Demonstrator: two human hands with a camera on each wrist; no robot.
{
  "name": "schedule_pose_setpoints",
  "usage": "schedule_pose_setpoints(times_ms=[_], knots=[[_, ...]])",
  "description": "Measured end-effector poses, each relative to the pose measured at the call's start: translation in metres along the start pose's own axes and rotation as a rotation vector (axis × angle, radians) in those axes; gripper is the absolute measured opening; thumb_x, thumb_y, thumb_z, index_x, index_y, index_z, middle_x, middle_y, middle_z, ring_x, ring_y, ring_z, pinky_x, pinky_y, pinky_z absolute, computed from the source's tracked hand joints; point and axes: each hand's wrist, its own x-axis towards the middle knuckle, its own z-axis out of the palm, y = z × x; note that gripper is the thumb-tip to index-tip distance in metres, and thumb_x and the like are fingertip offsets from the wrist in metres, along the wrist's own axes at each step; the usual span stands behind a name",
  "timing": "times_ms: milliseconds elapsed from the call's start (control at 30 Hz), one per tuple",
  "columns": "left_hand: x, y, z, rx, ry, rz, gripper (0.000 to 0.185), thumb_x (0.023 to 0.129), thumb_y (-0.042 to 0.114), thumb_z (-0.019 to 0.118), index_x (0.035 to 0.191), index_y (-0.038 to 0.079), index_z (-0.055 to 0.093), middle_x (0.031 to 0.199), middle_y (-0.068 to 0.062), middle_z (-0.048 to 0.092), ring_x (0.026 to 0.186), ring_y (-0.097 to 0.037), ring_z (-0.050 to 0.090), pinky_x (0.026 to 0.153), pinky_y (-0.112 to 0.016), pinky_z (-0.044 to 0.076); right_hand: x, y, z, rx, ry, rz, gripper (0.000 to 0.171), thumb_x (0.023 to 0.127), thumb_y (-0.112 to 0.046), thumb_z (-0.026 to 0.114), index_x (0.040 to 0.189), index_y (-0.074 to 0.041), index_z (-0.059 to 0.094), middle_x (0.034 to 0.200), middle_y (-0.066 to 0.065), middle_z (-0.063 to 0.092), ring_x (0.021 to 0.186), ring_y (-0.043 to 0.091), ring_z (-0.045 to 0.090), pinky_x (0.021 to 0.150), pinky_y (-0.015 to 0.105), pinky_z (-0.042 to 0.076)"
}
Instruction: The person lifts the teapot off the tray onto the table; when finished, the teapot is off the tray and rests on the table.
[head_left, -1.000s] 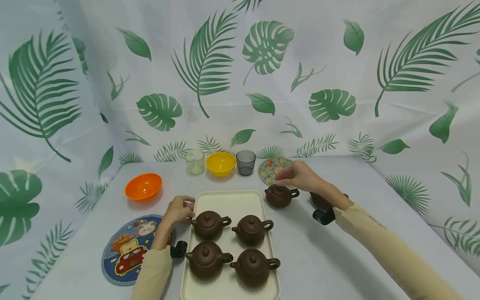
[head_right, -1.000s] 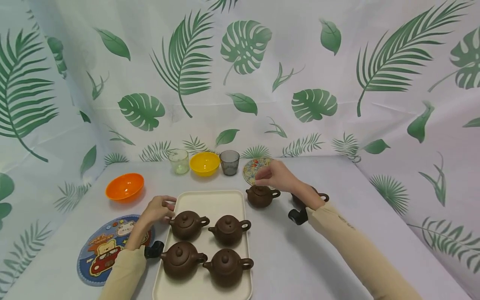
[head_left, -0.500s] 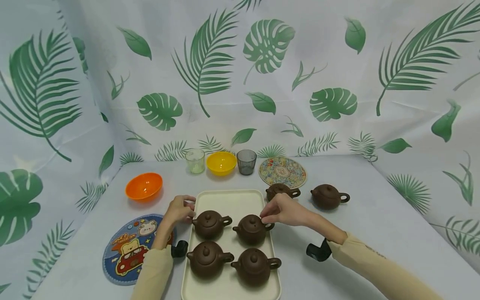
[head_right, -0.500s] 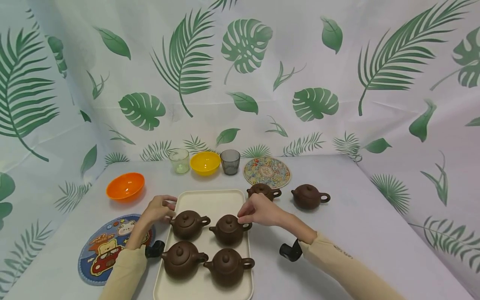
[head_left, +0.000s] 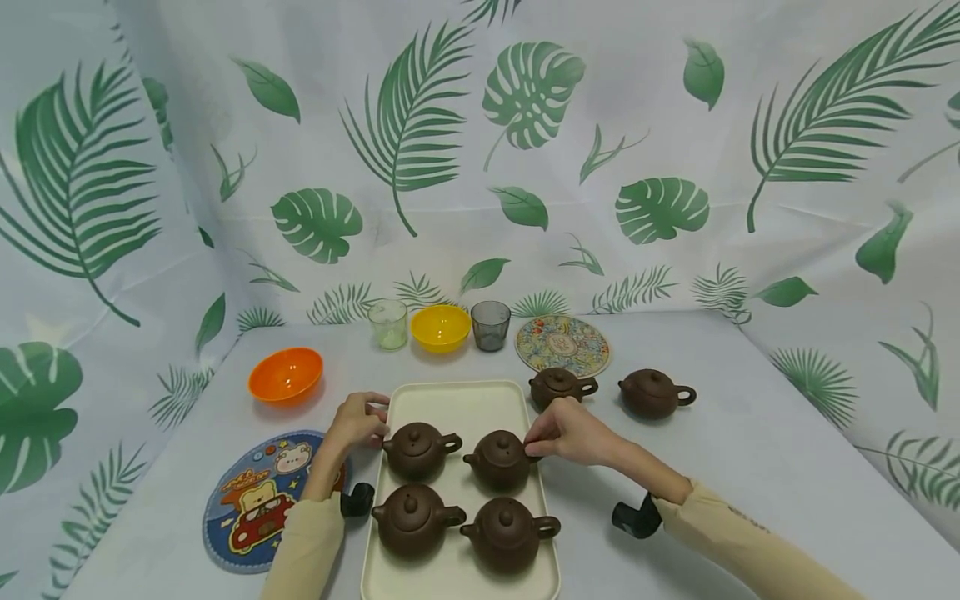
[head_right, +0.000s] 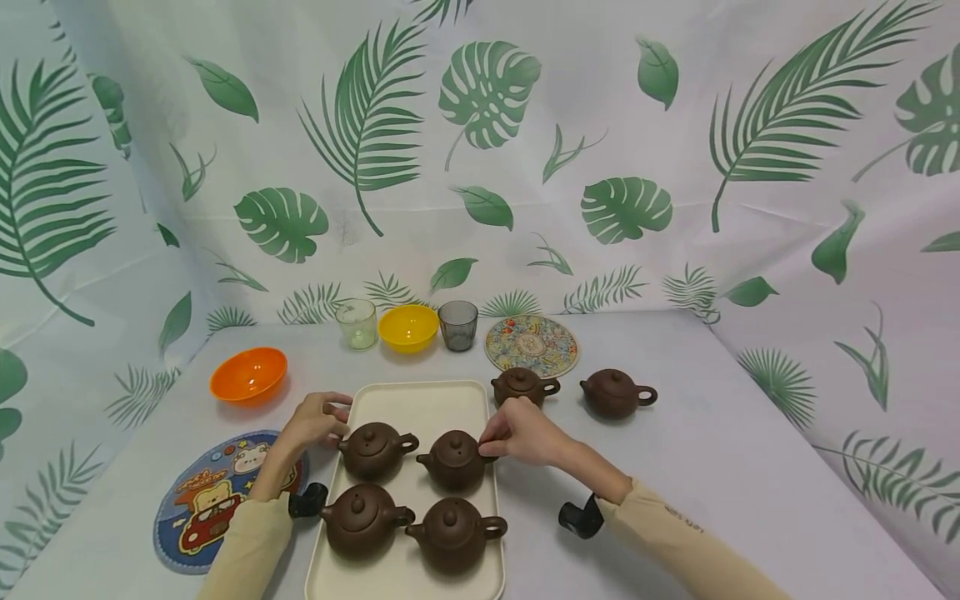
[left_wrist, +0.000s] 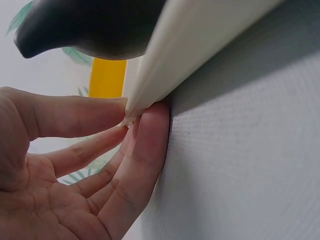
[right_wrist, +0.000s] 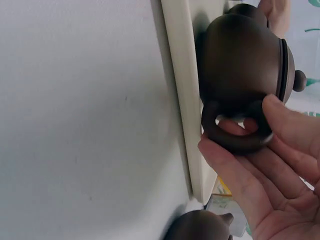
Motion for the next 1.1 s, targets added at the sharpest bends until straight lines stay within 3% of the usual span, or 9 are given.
schedule_pose_setpoints(times_ms=[300,600,833,1100], knots=[[-0.001,-0.001,0.0,-0.005,-0.008,0.013,0.048,0.075,-0.012,0.063,0.123,-0.008,0.057,0.091,-0.02,0.062,0.063,-0.019,0.062,0.054,-0.033,0.056,-0.005,-0.004,-0.002,-0.021,0.044,0.007,0.008,0.084,-0.003,0.07,0.087,-0.001,0.077,0.078,0.004,0.074,0.069,0.005,0.066,0.055,0.019,0.05],[-0.001,-0.002,0.0,-0.03,-0.011,0.03,0.049,0.075,-0.013,0.062,0.124,-0.008,0.056,0.091,-0.02,0.063,0.062,-0.019,0.061,0.053,-0.033,0.056,-0.036,-0.003,-0.064,-0.05,0.081,0.014,0.014,0.086,-0.006,0.068,0.095,0.002,0.075,0.085,0.01,0.074,0.074,0.014,0.07,0.062,0.023,0.055],[-0.002,-0.001,0.002,-0.02,-0.001,0.019,0.049,0.075,-0.013,0.062,0.123,-0.008,0.057,0.091,-0.02,0.063,0.061,-0.019,0.061,0.054,-0.034,0.056,-0.078,0.027,-0.106,-0.098,0.105,0.0,0.011,0.084,0.0,0.068,0.092,0.005,0.075,0.083,0.009,0.074,0.072,0.008,0.067,0.059,0.024,0.055],[-0.002,0.0,0.001,-0.013,0.001,0.022,0.049,0.074,-0.014,0.062,0.122,-0.008,0.057,0.09,-0.02,0.063,0.062,-0.02,0.061,0.054,-0.034,0.057,-0.121,0.061,-0.121,-0.108,0.067,0.084,0.013,0.084,0.001,0.067,0.091,0.01,0.072,0.082,0.01,0.074,0.075,0.006,0.069,0.061,0.022,0.056]])
